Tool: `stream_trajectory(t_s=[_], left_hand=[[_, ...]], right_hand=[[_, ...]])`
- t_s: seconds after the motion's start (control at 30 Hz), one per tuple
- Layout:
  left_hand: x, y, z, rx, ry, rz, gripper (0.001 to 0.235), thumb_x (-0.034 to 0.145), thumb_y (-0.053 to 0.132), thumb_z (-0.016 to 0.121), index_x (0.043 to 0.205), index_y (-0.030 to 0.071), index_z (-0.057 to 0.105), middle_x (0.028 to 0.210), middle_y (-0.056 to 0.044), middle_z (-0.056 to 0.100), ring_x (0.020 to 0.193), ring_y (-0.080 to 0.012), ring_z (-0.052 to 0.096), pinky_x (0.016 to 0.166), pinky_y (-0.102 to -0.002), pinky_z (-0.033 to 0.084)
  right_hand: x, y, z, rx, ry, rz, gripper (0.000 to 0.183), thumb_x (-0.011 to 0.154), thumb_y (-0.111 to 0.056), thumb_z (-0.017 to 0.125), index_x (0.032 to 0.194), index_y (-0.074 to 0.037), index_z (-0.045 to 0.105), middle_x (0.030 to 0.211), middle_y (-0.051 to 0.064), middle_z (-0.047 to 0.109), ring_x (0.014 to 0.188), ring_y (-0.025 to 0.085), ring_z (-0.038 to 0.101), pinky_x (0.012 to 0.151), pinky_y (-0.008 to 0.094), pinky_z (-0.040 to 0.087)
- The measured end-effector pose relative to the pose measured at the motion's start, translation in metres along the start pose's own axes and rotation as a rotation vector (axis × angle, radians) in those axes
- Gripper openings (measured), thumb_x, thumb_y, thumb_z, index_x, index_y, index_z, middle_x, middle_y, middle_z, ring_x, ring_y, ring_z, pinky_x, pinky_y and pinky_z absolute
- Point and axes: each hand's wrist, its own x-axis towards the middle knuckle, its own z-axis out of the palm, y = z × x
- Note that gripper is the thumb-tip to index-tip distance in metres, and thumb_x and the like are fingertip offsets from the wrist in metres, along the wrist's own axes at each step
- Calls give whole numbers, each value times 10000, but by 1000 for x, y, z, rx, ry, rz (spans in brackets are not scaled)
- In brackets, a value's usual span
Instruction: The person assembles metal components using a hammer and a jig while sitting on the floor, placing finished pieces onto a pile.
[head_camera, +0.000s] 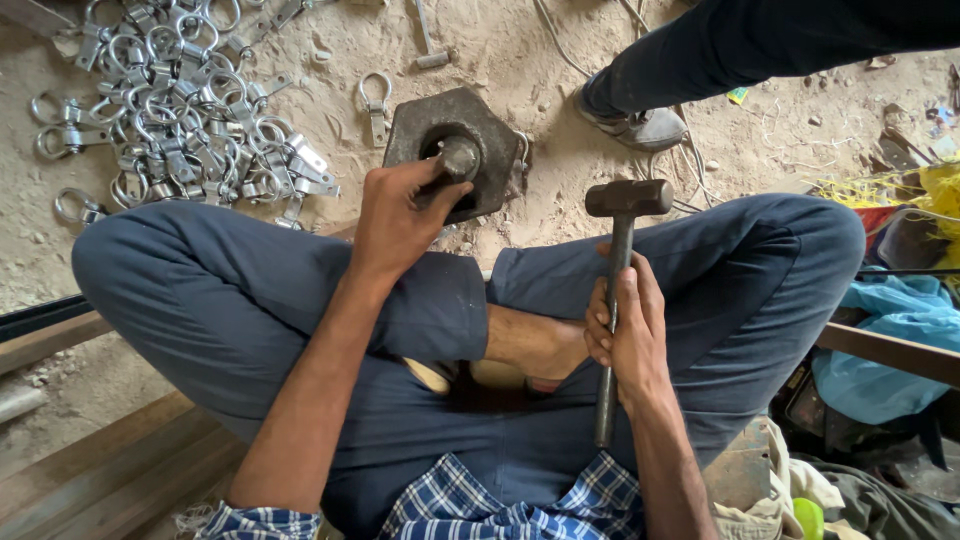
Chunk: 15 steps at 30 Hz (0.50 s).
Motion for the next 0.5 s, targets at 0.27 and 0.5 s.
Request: stream_trajectory(t_s=[0.27, 0.5], left_hand=[[-1, 2, 0, 7, -12, 53, 198, 924, 114, 803, 1033, -38, 738, 829, -190, 718, 649, -226, 679, 593, -355, 496], [-2, 1, 1, 40, 11, 161, 242, 910, 112, 816, 1076, -40, 727, 896, -210, 721, 746, -307, 727, 643, -375, 530]], right_hand=[[-1, -5, 2, -23, 5, 0, 408, 1096, -323, 356, 1378, -62, 494, 645, -24, 397, 397, 30, 329, 307, 187, 274], [-2, -4, 2, -49, 13, 49, 440, 1084, -383, 358, 1362, -73, 499, 631, -30, 395, 400, 30, 335, 313, 197, 283]])
